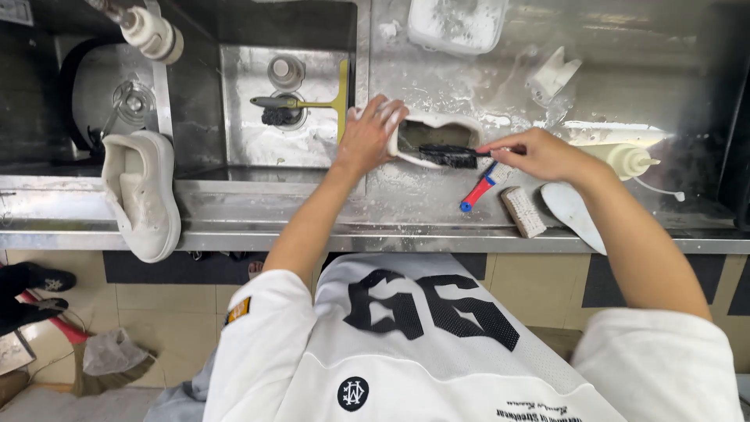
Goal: Cleaning a white sneaker by scrubbing it with a brush and sponge, applying soap, and rinsing it under a faucet in a sink.
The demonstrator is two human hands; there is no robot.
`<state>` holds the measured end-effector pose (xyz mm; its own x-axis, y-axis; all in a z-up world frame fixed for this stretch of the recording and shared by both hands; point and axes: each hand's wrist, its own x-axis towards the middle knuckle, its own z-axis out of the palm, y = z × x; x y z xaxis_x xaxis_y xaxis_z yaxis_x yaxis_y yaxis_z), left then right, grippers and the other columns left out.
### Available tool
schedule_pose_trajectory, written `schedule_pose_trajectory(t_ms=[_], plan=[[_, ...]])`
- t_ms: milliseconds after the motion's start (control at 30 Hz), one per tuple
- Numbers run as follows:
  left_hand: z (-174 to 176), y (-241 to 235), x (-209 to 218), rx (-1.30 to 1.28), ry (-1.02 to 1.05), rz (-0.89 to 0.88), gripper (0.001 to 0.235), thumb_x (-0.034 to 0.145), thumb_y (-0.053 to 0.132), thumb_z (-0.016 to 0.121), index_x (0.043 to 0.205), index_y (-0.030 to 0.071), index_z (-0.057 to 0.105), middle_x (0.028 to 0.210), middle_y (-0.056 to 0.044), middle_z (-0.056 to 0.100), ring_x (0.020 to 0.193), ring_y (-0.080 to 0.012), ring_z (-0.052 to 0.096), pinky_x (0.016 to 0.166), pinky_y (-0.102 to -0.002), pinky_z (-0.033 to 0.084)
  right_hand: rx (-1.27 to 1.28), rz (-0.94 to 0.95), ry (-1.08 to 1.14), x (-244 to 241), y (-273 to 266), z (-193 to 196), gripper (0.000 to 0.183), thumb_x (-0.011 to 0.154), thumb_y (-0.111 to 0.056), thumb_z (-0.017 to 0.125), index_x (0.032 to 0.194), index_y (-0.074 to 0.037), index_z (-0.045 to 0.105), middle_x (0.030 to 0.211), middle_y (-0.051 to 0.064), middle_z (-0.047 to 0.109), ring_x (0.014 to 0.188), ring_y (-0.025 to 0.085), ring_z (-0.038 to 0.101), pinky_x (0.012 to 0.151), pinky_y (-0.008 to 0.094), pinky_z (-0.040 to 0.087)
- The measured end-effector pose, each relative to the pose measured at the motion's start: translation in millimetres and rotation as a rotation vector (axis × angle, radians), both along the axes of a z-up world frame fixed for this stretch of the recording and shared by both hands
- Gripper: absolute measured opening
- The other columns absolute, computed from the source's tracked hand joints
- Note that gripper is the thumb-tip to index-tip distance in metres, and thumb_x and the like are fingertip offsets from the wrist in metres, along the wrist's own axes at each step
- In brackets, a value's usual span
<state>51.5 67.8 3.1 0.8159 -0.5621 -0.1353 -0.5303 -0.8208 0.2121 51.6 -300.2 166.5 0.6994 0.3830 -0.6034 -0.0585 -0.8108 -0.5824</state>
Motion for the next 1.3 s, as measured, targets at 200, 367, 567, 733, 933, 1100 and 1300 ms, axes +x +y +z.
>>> schedule_pose_trajectory(t_ms=[200,367,567,733,933,1100,1300], plan=[[-28,9,-10,-0.094,-0.246,-0.091,0.095,0.095,0.019,0.099,0.177,0.022,0.051,0.180,-0.002,0.048,0.168,-0.0347,0.037,0.114,-0.069,0.049,0.256,-0.084,-0.156,-74,51,-63,0.035,0.122,-0.017,0.069,0.154,-0.017,0.083,0.145,0.013,0.086,0.138,0.037,0.079,0.120,0.051,0.059],[-5,8,-15,-0.050,-0.166,-0.029,0.093,0.100,0.010,0.089,0.181,0.026,0.047,0.182,0.003,0.050,0.171,-0.0306,0.036,0.120,-0.069,0.050,-0.022,-0.012,-0.203,-78,43,-23,0.034,0.121,-0.026,0.070,0.151,-0.028,0.086,0.138,0.009,0.089,0.129,0.038,0.083,0.116,0.052,0.062],[-4,12,-13,-0.121,-0.262,-0.078,0.093,0.096,0.006,0.092,0.178,0.022,0.051,0.178,0.000,0.054,0.167,-0.0343,0.040,0.116,-0.073,0.050,-0.103,-0.016,-0.287,-106,31,-29,0.038,0.124,-0.031,0.065,0.157,-0.041,0.081,0.122,0.004,0.091,0.114,0.034,0.086,0.109,0.049,0.065],[-29,-3,-3,-0.063,-0.118,-0.055,0.099,0.093,0.008,0.095,0.180,0.023,0.049,0.184,0.004,0.045,0.171,-0.0328,0.032,0.121,-0.076,0.050,0.003,-0.087,-0.317,-100,75,-57,0.036,0.123,-0.026,0.069,0.155,-0.035,0.083,0.128,0.006,0.091,0.116,0.036,0.086,0.107,0.050,0.066],[1,3,-6,0.078,0.082,-0.036,0.126,0.090,0.071,0.096,0.188,0.025,0.032,0.189,0.002,0.040,0.173,-0.0288,0.030,0.129,-0.070,0.041,-0.360,0.173,-0.233,-68,3,8,0.042,0.124,-0.043,0.057,0.158,-0.059,0.075,0.056,0.000,0.048,0.055,0.020,0.041,0.063,0.040,0.037],[3,-1,-50,-0.173,0.318,0.114,0.148,0.080,0.077,0.103,0.190,0.022,0.020,0.174,-0.014,0.063,0.165,-0.0342,0.056,0.129,-0.082,0.039,-0.311,0.468,-0.504,-31,23,-1,0.049,0.116,-0.017,0.070,0.156,-0.044,0.077,0.132,-0.003,0.090,0.121,0.038,0.086,0.103,0.055,0.068],[-19,-2,-54,-0.264,0.313,0.096,0.133,0.082,0.064,0.107,0.185,0.020,0.035,0.154,-0.019,0.078,0.144,-0.0439,0.076,0.119,-0.067,0.059,-0.463,0.410,-0.523,38,-38,-53,0.021,0.121,-0.055,0.074,0.135,-0.046,0.088,0.121,-0.011,0.093,0.121,0.032,0.088,0.103,0.048,0.067]])
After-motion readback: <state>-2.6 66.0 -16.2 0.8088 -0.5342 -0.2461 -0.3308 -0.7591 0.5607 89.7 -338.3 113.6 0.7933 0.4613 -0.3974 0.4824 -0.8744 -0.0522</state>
